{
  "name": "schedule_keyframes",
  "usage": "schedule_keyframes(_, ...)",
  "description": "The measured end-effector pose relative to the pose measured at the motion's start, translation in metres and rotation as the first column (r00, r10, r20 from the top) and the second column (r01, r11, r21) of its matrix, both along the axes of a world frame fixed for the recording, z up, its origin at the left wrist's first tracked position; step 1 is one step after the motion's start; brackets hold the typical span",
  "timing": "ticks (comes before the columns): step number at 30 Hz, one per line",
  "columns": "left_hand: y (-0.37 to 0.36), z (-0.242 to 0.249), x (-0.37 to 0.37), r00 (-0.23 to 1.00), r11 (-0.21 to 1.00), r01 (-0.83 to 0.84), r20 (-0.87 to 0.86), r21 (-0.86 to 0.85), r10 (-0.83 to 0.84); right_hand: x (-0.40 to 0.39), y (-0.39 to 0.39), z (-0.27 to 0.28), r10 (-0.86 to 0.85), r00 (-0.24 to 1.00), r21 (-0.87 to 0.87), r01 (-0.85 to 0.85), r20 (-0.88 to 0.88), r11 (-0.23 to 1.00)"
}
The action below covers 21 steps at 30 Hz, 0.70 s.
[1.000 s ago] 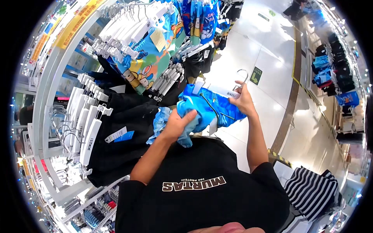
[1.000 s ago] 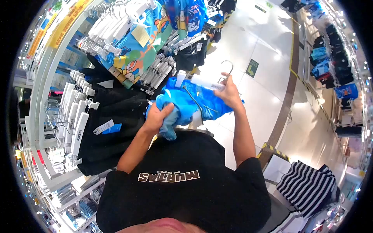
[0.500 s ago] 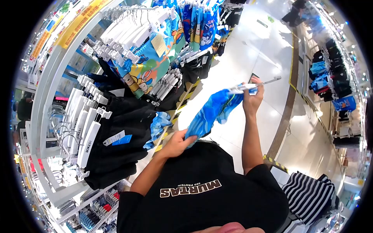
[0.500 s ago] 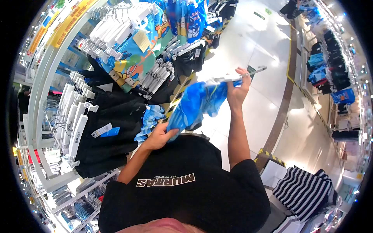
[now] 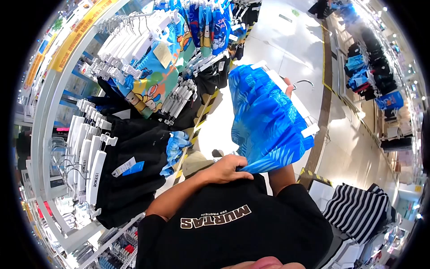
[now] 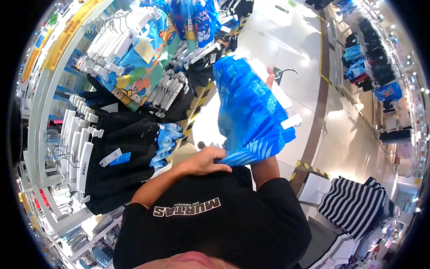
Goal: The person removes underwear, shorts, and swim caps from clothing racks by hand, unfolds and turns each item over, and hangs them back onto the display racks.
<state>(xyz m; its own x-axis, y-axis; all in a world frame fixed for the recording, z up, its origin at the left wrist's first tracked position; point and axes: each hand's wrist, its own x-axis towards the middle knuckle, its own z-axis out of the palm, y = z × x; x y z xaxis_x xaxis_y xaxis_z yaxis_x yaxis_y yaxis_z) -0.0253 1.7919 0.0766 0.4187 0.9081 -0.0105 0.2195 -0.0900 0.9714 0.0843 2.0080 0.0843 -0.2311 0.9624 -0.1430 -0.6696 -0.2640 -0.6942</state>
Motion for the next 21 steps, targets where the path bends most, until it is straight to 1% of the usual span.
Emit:
schedule_keyframes(1,-0.001,0.003,0.000,1.000,1.000,0.007,-0.026,-0.007,-0.007,-0.001,-0.003,-0.001,0.016,1.000,0.003,-0.016,-0.024,1.000)
schedule_keyframes(4,-0.004,-0.001,0.002,0.998,0.995,-0.055,0.046,0.081,0.051,0.001,-0.007,-0.002,0.060,0.995,-0.025,-0.062,-0.074,0.998)
schedule_keyframes(7,-0.006,-0.009,0.004,0.997,0.997,-0.040,0.066,0.064,0.036,-0.001,-0.007,0.001,0.107,0.988,-0.062,-0.114,-0.112,0.991)
schedule_keyframes(10,-0.008,-0.004,0.001,0.999,1.000,-0.010,0.039,0.005,0.010,-0.007,-0.010,0.007,0.166,0.974,-0.099,-0.182,-0.154,0.978)
schedule_keyframes(13,-0.009,-0.003,-0.003,0.999,0.998,-0.035,-0.009,0.045,0.036,-0.013,-0.012,0.013,0.232,0.951,-0.148,-0.264,-0.206,0.953)
schedule_keyframes(14,-0.010,-0.005,-0.003,0.999,0.998,-0.046,-0.001,0.044,0.046,-0.016,-0.012,0.015,0.248,0.945,-0.160,-0.285,-0.214,0.945)
schedule_keyframes(16,-0.012,-0.008,-0.003,0.998,0.997,-0.061,0.013,0.048,0.060,-0.021,-0.014,0.019,0.244,0.948,-0.165,-0.279,-0.204,0.946)
schedule_keyframes(19,-0.013,-0.002,-0.005,0.997,0.996,-0.071,0.031,0.047,0.070,-0.030,-0.026,0.024,0.147,0.982,-0.110,-0.160,-0.122,0.981)
schedule_keyframes(20,-0.014,-0.002,-0.007,0.996,0.996,-0.086,0.031,0.012,0.086,-0.035,-0.026,0.024,0.106,0.990,-0.086,-0.115,-0.095,0.990)
schedule_keyframes(21,-0.016,-0.005,-0.007,0.995,0.995,-0.098,0.034,-0.018,0.099,-0.038,-0.022,0.019,0.083,0.989,-0.093,-0.094,-0.123,0.991)
